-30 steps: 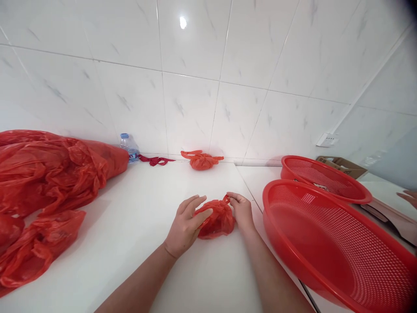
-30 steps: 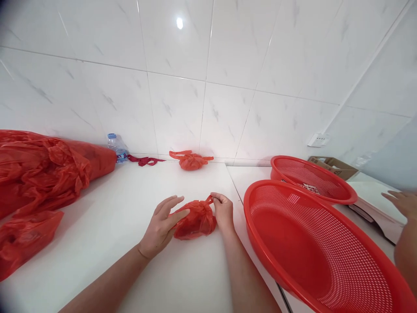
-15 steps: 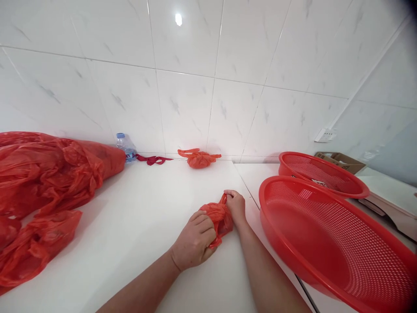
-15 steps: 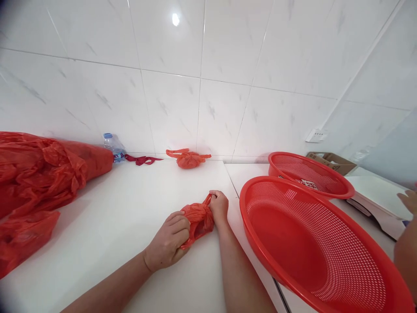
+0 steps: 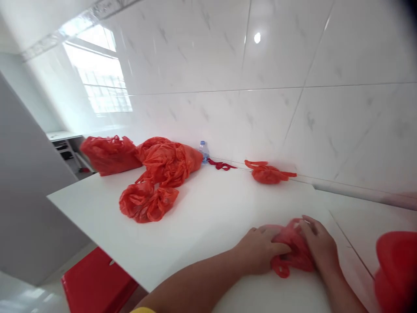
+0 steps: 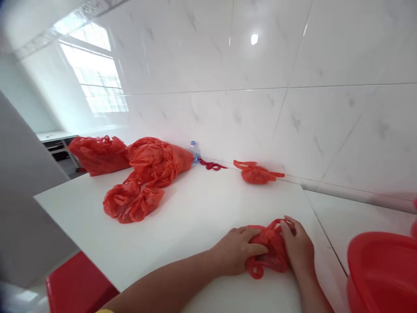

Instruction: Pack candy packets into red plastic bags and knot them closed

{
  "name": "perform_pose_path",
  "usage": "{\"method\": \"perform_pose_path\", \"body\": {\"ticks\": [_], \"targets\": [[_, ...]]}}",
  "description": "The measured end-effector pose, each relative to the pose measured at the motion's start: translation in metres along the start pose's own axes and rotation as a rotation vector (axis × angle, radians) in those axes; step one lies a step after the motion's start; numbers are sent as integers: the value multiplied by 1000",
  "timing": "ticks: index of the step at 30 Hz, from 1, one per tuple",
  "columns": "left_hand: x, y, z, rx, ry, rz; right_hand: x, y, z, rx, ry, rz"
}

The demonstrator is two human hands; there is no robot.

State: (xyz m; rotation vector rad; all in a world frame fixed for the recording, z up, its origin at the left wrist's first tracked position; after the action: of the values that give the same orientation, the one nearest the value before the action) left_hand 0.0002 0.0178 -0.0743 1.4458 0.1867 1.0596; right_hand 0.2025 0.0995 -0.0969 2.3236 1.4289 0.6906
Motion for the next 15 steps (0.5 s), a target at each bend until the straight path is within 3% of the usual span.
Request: {"method": "perform_pose_path", "body": {"ticks": [6, 10, 15], "targets": [[-24, 25, -24, -10, 83, 72, -5, 8, -9, -128, -81, -60], [-63, 66, -36, 66, 149, 124, -9, 10, -12, -156, -96, -114], [-129, 126, -49, 245, 271, 241, -8, 7, -9, -184, -82, -134]]}}
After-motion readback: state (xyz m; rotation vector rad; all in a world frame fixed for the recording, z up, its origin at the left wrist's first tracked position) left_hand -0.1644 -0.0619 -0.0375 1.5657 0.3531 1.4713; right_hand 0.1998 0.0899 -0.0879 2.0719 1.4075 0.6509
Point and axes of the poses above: each hand's wrist, its own x-axis towards the middle knuckle, its own y-axis out of the back of the hand, z = x × y, the point moved 2 cm from there along x, towards the middle knuckle, and after that the axes turned 7 degrees about z, right-handed, at the moved point
